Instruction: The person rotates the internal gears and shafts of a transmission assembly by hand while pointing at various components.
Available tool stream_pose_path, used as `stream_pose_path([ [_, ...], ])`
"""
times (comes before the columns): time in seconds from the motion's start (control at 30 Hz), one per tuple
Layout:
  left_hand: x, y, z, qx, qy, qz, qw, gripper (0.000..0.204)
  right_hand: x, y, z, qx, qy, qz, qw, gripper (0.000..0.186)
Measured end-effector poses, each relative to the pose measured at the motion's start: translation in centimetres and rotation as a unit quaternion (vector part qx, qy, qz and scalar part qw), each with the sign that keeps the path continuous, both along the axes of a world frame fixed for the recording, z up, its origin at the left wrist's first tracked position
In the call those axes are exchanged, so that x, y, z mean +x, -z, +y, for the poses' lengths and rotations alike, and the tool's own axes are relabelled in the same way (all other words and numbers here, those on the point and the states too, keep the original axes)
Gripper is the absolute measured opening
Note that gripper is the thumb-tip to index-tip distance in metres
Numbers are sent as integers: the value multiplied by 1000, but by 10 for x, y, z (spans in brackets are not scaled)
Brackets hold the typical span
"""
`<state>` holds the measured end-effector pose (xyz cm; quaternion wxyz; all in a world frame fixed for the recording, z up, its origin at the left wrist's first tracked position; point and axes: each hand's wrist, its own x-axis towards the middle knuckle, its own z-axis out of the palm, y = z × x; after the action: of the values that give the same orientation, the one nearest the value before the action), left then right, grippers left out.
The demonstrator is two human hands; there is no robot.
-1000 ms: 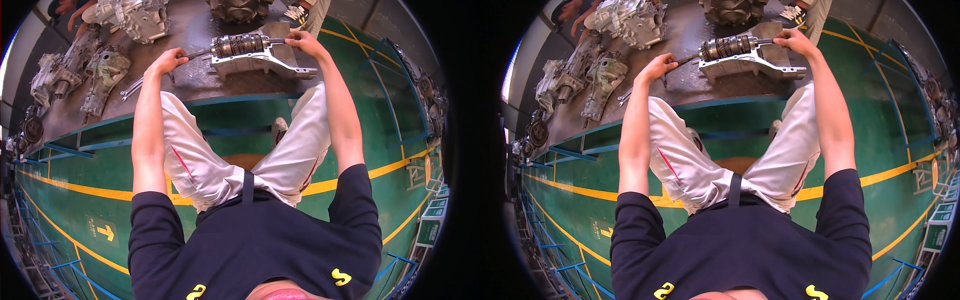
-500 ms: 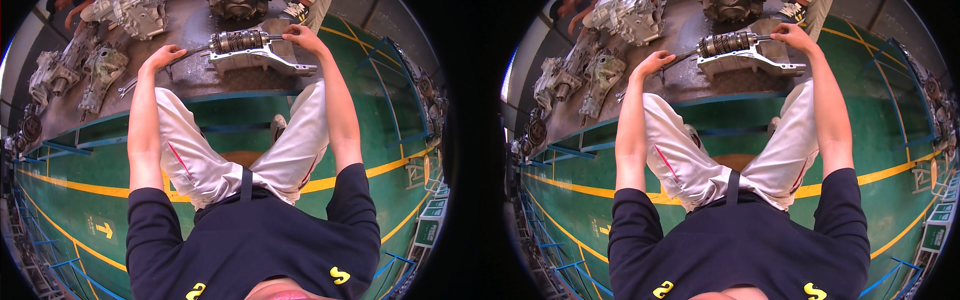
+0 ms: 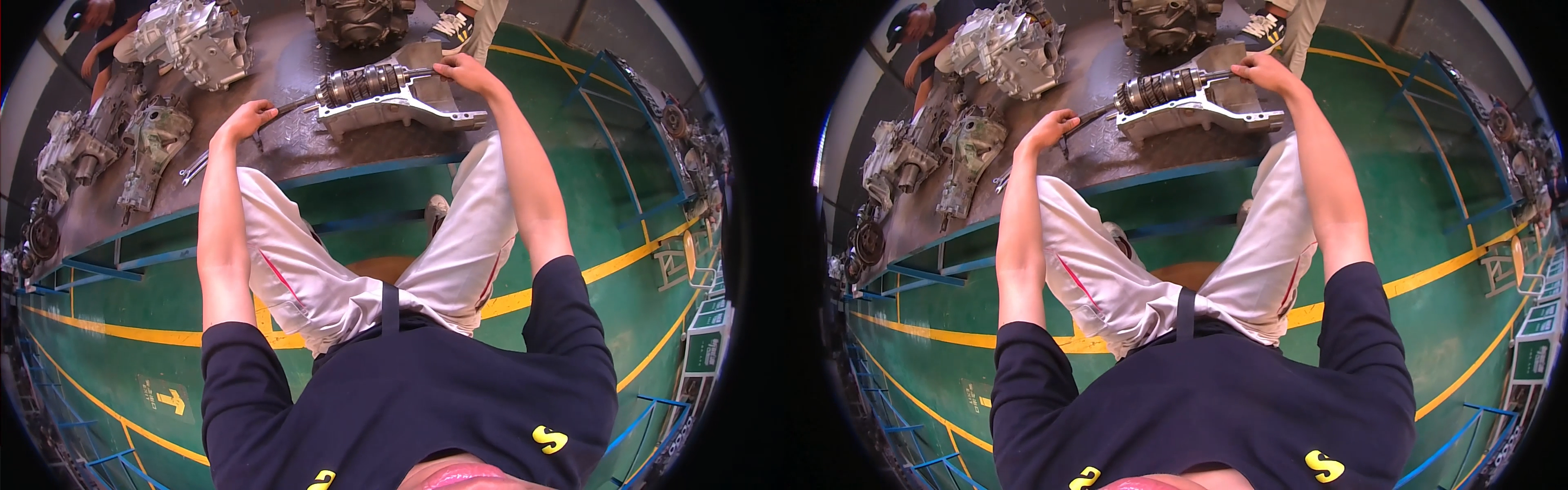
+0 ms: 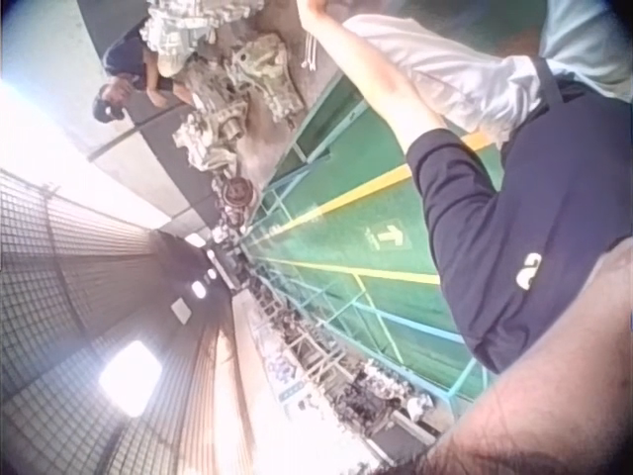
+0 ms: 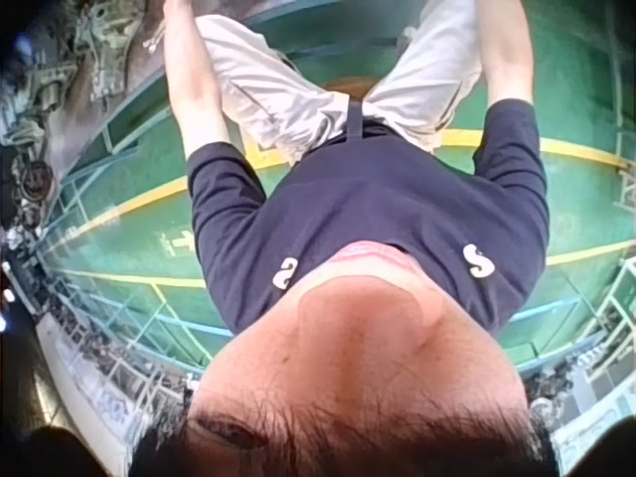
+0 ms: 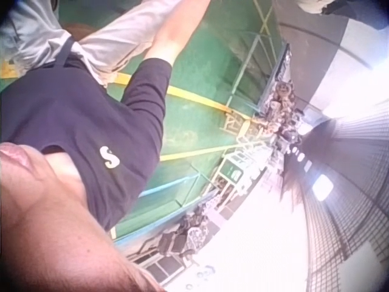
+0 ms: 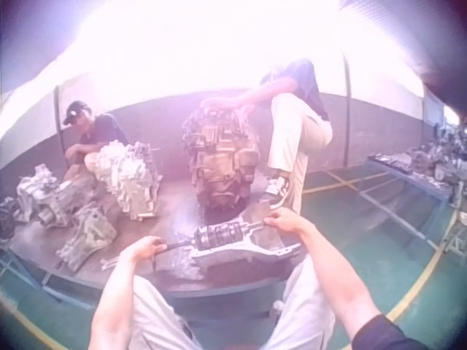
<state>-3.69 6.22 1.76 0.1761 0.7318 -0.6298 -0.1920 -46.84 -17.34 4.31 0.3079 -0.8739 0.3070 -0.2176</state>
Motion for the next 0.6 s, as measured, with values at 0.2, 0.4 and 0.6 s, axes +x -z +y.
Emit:
stream_pose_path([
  [0.2, -12, -5, 1, -59, -71, 17, 996, 49, 9, -6, 9, -22, 69, 94, 993, 48],
  [0.4, -9, -9, 5, -23, -41, 33, 998, 54, 10, -7, 12, -37, -18, -48, 998, 23],
  [0.6, -19, -14, -5, 115, -78, -27, 990, 50, 11, -17, 12, 31, -25, -15, 999, 26],
])
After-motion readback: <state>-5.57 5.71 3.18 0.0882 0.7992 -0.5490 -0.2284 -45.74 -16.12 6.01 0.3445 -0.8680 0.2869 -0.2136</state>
